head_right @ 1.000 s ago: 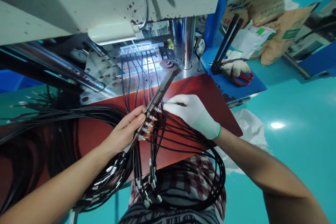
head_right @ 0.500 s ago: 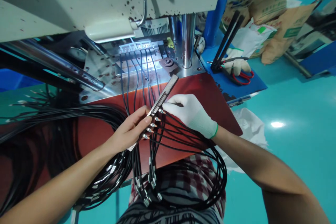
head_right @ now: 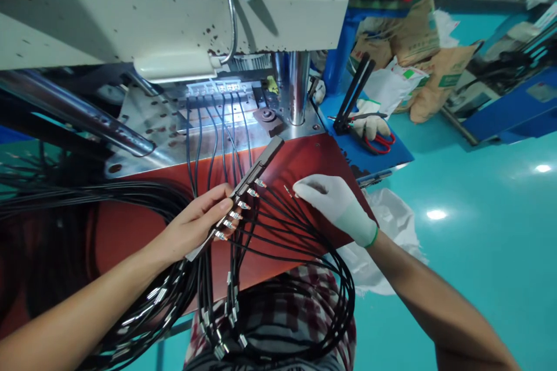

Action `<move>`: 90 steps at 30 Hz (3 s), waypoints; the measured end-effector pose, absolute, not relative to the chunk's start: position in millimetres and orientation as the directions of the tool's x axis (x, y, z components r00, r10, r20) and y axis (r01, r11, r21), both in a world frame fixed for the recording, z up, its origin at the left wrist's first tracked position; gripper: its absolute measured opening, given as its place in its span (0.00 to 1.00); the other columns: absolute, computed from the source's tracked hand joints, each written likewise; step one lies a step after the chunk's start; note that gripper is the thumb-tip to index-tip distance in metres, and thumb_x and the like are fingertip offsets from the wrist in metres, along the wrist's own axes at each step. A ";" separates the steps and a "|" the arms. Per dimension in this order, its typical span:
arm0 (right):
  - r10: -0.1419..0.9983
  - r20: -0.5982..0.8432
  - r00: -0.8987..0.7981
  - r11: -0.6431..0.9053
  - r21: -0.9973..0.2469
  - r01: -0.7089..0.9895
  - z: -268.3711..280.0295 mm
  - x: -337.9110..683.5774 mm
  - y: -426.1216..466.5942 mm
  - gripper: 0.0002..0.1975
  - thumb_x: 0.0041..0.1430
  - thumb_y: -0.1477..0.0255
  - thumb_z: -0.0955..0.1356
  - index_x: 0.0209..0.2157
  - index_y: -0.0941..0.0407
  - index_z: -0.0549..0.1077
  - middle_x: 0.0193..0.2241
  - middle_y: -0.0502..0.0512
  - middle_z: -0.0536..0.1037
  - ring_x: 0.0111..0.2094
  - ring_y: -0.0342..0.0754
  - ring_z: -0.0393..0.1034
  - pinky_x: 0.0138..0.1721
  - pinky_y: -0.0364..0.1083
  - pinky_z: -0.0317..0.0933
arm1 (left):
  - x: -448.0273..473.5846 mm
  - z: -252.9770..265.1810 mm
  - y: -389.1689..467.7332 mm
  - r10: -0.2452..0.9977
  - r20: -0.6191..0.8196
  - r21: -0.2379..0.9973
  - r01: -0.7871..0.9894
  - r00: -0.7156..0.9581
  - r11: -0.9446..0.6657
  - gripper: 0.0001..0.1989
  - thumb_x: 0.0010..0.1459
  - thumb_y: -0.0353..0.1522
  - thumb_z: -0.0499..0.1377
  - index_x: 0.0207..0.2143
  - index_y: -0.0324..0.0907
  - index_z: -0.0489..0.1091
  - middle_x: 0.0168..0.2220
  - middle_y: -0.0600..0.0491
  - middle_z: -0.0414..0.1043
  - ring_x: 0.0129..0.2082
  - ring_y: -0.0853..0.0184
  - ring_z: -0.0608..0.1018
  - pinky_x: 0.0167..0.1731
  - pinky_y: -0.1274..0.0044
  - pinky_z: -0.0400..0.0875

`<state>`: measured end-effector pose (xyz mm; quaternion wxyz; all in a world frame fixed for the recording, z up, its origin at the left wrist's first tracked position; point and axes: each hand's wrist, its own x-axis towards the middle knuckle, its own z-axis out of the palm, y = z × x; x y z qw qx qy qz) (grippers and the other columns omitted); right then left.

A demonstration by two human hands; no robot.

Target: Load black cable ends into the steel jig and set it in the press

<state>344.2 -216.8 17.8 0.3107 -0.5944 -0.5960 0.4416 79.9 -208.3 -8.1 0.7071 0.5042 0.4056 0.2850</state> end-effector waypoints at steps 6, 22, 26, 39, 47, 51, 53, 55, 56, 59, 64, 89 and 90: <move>0.994 -0.068 -0.089 -0.022 -0.897 0.441 21.9 331.1 -213.7 0.10 0.57 0.66 0.69 0.24 0.55 0.75 0.27 0.48 0.77 0.36 0.45 0.72 0.38 0.42 0.61 | 82.0 -5.3 -208.3 0.795 -0.299 0.938 0.010 0.528 0.346 0.19 0.59 0.47 0.56 0.30 0.42 0.56 0.25 0.60 0.59 0.21 0.77 0.64 0.20 0.84 0.62; 0.965 -0.119 -0.232 -0.031 -0.935 0.353 32.2 306.3 -194.5 0.16 0.60 0.71 0.66 0.19 0.58 0.67 0.19 0.45 0.67 0.24 0.39 0.58 0.28 0.41 0.51 | 83.4 -3.8 -206.2 0.770 -0.249 0.957 0.030 0.588 0.287 0.20 0.59 0.48 0.55 0.29 0.42 0.56 0.25 0.61 0.58 0.22 0.76 0.65 0.20 0.83 0.65; 0.950 -0.148 -0.276 -0.057 -0.948 0.312 28.5 307.8 -193.2 0.14 0.60 0.69 0.66 0.21 0.58 0.68 0.20 0.46 0.67 0.25 0.40 0.57 0.28 0.42 0.50 | 83.3 -3.9 -205.9 0.767 -0.248 0.959 0.035 0.592 0.282 0.20 0.60 0.48 0.55 0.29 0.42 0.55 0.25 0.61 0.57 0.22 0.77 0.64 0.20 0.84 0.63; 0.955 -0.156 -0.252 -0.094 -0.965 0.244 23.2 306.9 -196.9 0.16 0.59 0.68 0.67 0.19 0.57 0.66 0.19 0.46 0.64 0.25 0.41 0.57 0.29 0.43 0.50 | 83.9 -1.5 -206.0 0.779 -0.221 0.975 0.101 0.588 0.200 0.18 0.61 0.46 0.54 0.29 0.42 0.55 0.27 0.61 0.54 0.24 0.76 0.64 0.24 0.81 0.67; 0.928 -0.152 -0.339 -0.099 -0.981 0.168 23.3 308.1 -193.4 0.16 0.61 0.66 0.66 0.20 0.58 0.66 0.21 0.46 0.64 0.25 0.40 0.54 0.29 0.43 0.48 | 81.0 -2.7 -204.8 0.716 -0.277 0.929 -0.011 0.641 0.369 0.18 0.61 0.47 0.54 0.31 0.41 0.58 0.24 0.60 0.60 0.19 0.77 0.65 0.16 0.85 0.56; 0.949 -0.124 -0.290 -0.057 -0.972 0.229 27.2 306.0 -193.6 0.16 0.60 0.68 0.66 0.20 0.58 0.66 0.21 0.46 0.64 0.25 0.40 0.55 0.28 0.43 0.48 | 79.5 -4.7 -203.4 0.704 -0.303 0.891 -0.070 0.642 0.448 0.17 0.61 0.46 0.55 0.32 0.40 0.60 0.27 0.59 0.62 0.20 0.78 0.67 0.17 0.85 0.56; 0.951 -0.127 -0.283 -0.061 -0.971 0.233 27.8 305.4 -194.6 0.16 0.60 0.68 0.66 0.20 0.58 0.66 0.21 0.46 0.64 0.25 0.40 0.56 0.28 0.42 0.48 | 79.6 -4.6 -203.6 0.708 -0.300 0.900 -0.055 0.640 0.432 0.17 0.61 0.46 0.55 0.32 0.40 0.59 0.27 0.59 0.62 0.20 0.78 0.67 0.17 0.85 0.57; 0.951 -0.130 -0.282 -0.067 -0.972 0.225 26.7 305.6 -195.9 0.16 0.60 0.68 0.66 0.19 0.58 0.66 0.21 0.46 0.64 0.25 0.40 0.56 0.28 0.42 0.49 | 80.2 -3.6 -204.3 0.719 -0.289 0.924 -0.012 0.633 0.381 0.18 0.61 0.46 0.55 0.31 0.41 0.58 0.26 0.60 0.61 0.20 0.78 0.66 0.17 0.85 0.57; 0.952 -0.129 -0.279 -0.067 -0.973 0.221 25.7 305.8 -196.5 0.16 0.60 0.68 0.66 0.19 0.58 0.66 0.21 0.46 0.64 0.25 0.40 0.56 0.29 0.42 0.49 | 80.5 -2.9 -204.8 0.724 -0.284 0.935 0.014 0.628 0.354 0.18 0.61 0.47 0.54 0.31 0.41 0.58 0.26 0.60 0.59 0.20 0.78 0.66 0.17 0.85 0.58; 0.956 -0.118 -0.270 -0.053 -0.970 0.237 22.0 305.9 -198.1 0.16 0.60 0.68 0.66 0.19 0.58 0.66 0.21 0.46 0.64 0.26 0.40 0.57 0.30 0.42 0.51 | 80.4 -1.2 -206.1 0.745 -0.251 0.964 0.093 0.618 0.248 0.18 0.62 0.46 0.53 0.30 0.42 0.56 0.27 0.60 0.56 0.23 0.76 0.65 0.21 0.83 0.64; 0.966 -0.108 -0.235 0.000 -0.908 0.419 16.1 303.7 -196.7 0.16 0.60 0.68 0.65 0.19 0.57 0.65 0.20 0.45 0.65 0.26 0.41 0.59 0.30 0.42 0.52 | 77.9 -0.5 -208.6 0.789 -0.109 0.952 0.291 0.605 -0.091 0.14 0.65 0.42 0.49 0.32 0.42 0.57 0.27 0.60 0.54 0.26 0.74 0.61 0.26 0.81 0.61; 0.817 0.381 -0.432 0.460 0.021 0.888 19.8 282.5 -223.9 0.09 0.61 0.68 0.66 0.28 0.53 0.75 0.23 0.50 0.70 0.27 0.46 0.63 0.31 0.50 0.46 | 81.2 -3.7 -205.1 0.843 -0.144 0.967 0.254 0.519 0.009 0.15 0.63 0.43 0.50 0.29 0.43 0.56 0.24 0.61 0.51 0.23 0.74 0.60 0.23 0.80 0.57; 0.811 0.380 -0.446 0.468 0.036 0.883 20.3 283.1 -223.6 0.10 0.61 0.68 0.66 0.28 0.53 0.75 0.23 0.50 0.70 0.27 0.46 0.63 0.30 0.50 0.45 | 81.2 -3.8 -204.9 0.843 -0.143 0.966 0.260 0.519 0.004 0.15 0.64 0.43 0.50 0.28 0.43 0.56 0.24 0.61 0.51 0.23 0.74 0.59 0.23 0.80 0.56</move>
